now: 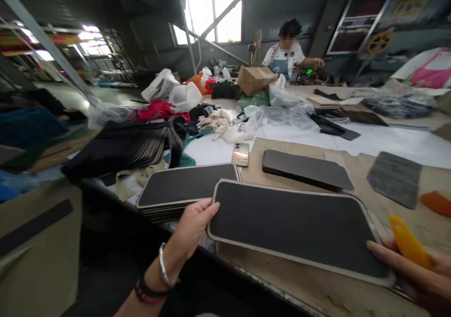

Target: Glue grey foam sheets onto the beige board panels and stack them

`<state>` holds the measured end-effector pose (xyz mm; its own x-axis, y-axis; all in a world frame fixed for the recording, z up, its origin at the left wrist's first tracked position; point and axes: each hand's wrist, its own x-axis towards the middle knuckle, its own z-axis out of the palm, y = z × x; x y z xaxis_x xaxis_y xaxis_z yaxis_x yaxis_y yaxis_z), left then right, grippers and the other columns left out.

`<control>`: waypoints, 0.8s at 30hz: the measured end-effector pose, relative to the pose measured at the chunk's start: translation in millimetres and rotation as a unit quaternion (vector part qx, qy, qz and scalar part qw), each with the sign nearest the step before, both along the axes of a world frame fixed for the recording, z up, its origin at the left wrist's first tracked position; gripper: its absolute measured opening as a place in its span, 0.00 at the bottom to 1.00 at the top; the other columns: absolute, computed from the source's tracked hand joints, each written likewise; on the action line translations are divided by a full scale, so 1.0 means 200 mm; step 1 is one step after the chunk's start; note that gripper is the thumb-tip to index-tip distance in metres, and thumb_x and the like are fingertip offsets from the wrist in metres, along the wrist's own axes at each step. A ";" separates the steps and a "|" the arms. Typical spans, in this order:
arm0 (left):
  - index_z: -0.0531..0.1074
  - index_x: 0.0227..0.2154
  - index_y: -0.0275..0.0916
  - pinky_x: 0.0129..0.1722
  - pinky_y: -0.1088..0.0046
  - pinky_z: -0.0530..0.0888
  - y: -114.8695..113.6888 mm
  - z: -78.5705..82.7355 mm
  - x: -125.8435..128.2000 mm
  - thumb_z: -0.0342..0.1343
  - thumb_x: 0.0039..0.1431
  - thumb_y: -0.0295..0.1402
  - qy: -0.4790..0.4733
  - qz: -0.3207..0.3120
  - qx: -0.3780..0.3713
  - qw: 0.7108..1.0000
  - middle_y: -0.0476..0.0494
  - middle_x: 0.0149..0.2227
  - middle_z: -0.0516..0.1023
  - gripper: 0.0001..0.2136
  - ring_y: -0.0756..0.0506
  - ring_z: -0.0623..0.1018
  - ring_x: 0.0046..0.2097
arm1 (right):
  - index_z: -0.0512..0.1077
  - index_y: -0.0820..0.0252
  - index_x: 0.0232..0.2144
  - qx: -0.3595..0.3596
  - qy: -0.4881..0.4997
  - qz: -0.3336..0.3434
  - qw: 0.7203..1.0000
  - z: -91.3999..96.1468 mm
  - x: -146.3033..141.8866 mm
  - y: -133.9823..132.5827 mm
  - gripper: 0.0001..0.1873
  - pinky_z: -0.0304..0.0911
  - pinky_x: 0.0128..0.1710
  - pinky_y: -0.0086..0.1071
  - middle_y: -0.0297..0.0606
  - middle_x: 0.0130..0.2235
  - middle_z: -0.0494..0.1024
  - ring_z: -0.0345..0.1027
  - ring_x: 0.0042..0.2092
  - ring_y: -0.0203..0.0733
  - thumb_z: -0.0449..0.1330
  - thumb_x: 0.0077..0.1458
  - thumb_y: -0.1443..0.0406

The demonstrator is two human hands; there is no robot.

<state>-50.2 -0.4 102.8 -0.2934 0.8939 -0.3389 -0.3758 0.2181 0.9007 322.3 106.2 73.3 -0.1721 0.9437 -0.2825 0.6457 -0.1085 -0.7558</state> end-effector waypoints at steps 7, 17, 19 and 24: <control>0.74 0.26 0.34 0.27 0.75 0.73 -0.10 0.17 -0.64 0.67 0.35 0.37 0.121 0.147 -0.009 0.982 0.45 0.24 0.79 0.15 0.47 0.76 0.25 | 0.60 0.57 0.21 -0.029 0.098 0.141 0.985 0.25 -1.04 0.24 0.20 0.46 0.15 0.27 0.27 0.12 0.58 0.50 0.15 0.30 0.59 0.39 0.48; 0.74 0.22 0.34 0.28 0.80 0.71 -0.16 0.09 -0.90 0.69 0.26 0.41 0.137 0.186 -0.035 0.972 0.46 0.22 0.78 0.19 0.49 0.76 0.26 | 0.60 0.59 0.18 -0.061 0.058 0.199 0.976 0.21 -1.39 0.27 0.14 0.42 0.14 0.25 0.26 0.10 0.57 0.48 0.13 0.28 0.58 0.45 0.57; 0.74 0.22 0.34 0.27 0.79 0.71 -0.16 0.08 -0.91 0.69 0.26 0.42 0.136 0.179 -0.047 0.973 0.46 0.22 0.78 0.19 0.49 0.75 0.25 | 0.60 0.59 0.17 -0.064 0.049 0.196 0.977 0.22 -1.39 0.26 0.14 0.43 0.14 0.25 0.26 0.11 0.57 0.48 0.14 0.28 0.58 0.45 0.58; 0.73 0.20 0.36 0.25 0.82 0.69 -0.16 0.05 -0.92 0.69 0.27 0.40 0.188 0.200 -0.055 0.960 0.49 0.20 0.77 0.16 0.51 0.73 0.24 | 0.59 0.59 0.16 -0.050 0.012 0.210 0.976 0.23 -1.37 0.25 0.15 0.45 0.15 0.25 0.27 0.12 0.59 0.50 0.15 0.28 0.57 0.48 0.61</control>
<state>-234.9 -32.0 112.5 -0.7261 0.6488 -0.2277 -0.1015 0.2264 0.9687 47.4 155.5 119.6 -0.5455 0.7568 -0.3601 0.6307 0.0877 -0.7711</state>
